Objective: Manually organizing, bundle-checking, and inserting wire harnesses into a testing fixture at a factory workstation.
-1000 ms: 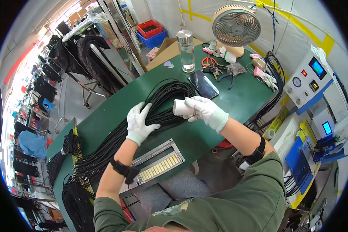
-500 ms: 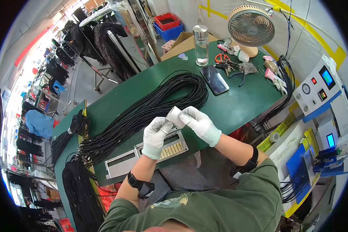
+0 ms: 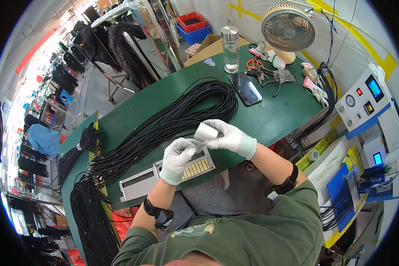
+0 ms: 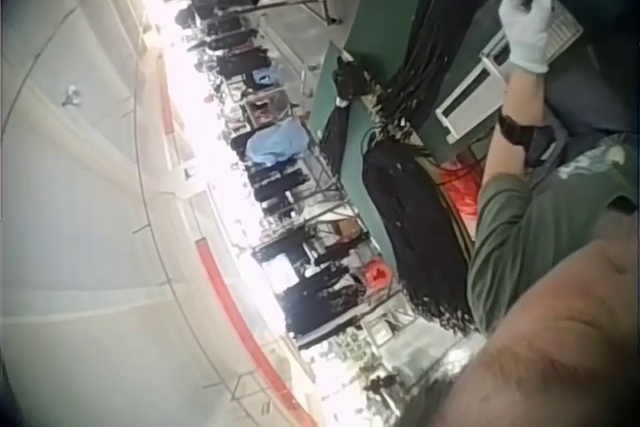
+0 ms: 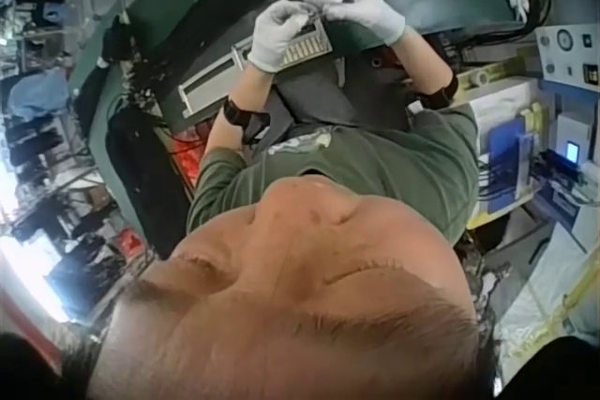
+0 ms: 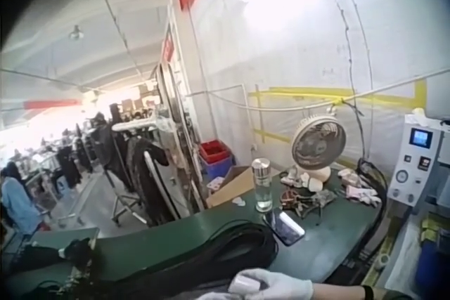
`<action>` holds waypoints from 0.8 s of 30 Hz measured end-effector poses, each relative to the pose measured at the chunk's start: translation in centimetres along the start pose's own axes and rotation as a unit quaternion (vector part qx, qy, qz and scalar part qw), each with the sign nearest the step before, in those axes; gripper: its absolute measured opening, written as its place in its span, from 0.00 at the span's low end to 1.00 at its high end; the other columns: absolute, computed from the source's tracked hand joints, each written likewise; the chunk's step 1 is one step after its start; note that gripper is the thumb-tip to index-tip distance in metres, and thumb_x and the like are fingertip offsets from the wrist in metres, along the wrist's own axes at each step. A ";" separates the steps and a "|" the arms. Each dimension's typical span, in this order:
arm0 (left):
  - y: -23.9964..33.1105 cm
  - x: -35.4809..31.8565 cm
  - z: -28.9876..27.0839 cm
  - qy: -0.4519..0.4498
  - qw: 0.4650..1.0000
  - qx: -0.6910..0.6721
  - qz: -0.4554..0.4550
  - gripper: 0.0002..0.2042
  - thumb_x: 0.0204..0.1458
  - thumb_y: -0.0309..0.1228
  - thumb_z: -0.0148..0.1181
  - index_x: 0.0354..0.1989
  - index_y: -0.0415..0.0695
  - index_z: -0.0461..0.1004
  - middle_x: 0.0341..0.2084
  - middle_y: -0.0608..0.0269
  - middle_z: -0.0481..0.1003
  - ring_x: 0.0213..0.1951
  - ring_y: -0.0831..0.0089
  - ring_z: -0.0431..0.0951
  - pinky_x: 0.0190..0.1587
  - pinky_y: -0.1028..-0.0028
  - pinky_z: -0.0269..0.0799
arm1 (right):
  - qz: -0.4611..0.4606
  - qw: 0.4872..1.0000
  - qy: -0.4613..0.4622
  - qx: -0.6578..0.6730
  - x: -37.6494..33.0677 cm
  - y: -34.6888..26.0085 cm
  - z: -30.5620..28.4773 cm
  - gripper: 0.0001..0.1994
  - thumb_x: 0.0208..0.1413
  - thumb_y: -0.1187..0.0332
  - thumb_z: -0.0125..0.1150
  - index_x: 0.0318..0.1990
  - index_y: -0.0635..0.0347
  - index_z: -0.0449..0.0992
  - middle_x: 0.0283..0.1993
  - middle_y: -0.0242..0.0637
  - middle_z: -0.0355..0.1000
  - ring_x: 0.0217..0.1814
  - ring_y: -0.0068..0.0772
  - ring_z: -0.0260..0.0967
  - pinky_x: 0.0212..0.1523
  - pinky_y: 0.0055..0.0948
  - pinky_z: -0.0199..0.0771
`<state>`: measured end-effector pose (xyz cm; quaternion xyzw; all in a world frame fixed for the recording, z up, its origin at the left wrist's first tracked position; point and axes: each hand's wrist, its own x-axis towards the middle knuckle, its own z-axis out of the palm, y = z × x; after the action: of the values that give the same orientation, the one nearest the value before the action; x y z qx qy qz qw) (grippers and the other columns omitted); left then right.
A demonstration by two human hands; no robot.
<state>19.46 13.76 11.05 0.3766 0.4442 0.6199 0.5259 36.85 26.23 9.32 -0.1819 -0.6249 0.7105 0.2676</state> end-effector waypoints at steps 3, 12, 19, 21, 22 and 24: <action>0.2 0.5 -0.5 -0.003 0.999 0.045 -0.011 0.01 0.53 0.19 0.57 0.34 0.37 0.74 0.39 0.59 0.78 0.39 0.78 0.76 0.46 0.77 0.73 | 0.083 0.992 0.006 0.100 0.1 -1.2 -1.8 0.27 0.53 0.62 0.66 0.57 0.63 0.67 0.54 0.38 0.68 0.49 0.31 0.71 0.52 0.38 0.76; 0.6 1.6 1.0 -0.065 0.996 0.052 -0.022 0.02 0.54 0.20 0.58 0.34 0.35 0.74 0.45 0.50 0.77 0.45 0.69 0.78 0.53 0.70 0.74 | 0.089 0.995 -0.015 0.032 1.4 -2.8 -4.5 0.21 0.47 0.69 0.68 0.50 0.62 0.70 0.44 0.34 0.72 0.45 0.28 0.72 0.44 0.31 0.77; -2.7 4.2 -3.5 0.072 0.994 0.043 -0.076 0.07 0.52 0.22 0.61 0.38 0.34 0.72 0.44 0.47 0.76 0.45 0.61 0.78 0.55 0.61 0.73 | 0.119 0.953 -0.006 -0.280 8.1 -3.6 -8.6 0.25 0.44 0.55 0.65 0.47 0.63 0.73 0.35 0.36 0.74 0.35 0.28 0.72 0.37 0.29 0.74; -3.6 5.0 -5.7 0.146 0.960 -0.095 -0.218 0.10 0.51 0.23 0.62 0.40 0.34 0.71 0.44 0.45 0.74 0.47 0.56 0.77 0.57 0.55 0.72 | 0.144 0.939 -0.008 -0.311 12.1 -4.6 -7.4 0.26 0.43 0.52 0.64 0.46 0.63 0.74 0.34 0.37 0.75 0.33 0.29 0.72 0.36 0.29 0.73; -4.0 5.8 -6.0 0.146 0.962 -0.093 -0.211 0.10 0.51 0.23 0.62 0.40 0.34 0.71 0.44 0.45 0.74 0.47 0.56 0.77 0.57 0.55 0.72 | 0.115 0.908 -0.032 -0.402 14.2 -4.8 -7.1 0.25 0.44 0.51 0.64 0.42 0.63 0.76 0.32 0.38 0.75 0.31 0.31 0.71 0.35 0.30 0.73; -4.7 7.2 -6.3 0.203 0.929 -0.188 -0.245 0.09 0.52 0.24 0.61 0.40 0.36 0.71 0.38 0.49 0.73 0.44 0.54 0.76 0.55 0.52 0.72 | 0.045 0.817 -0.084 -0.569 18.3 -4.6 -5.8 0.24 0.45 0.48 0.62 0.35 0.63 0.79 0.27 0.41 0.74 0.27 0.35 0.70 0.34 0.31 0.73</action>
<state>13.91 20.10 4.59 0.0166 0.4948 0.6072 0.6215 26.55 42.32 14.39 -0.2695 -0.9289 0.2522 0.0309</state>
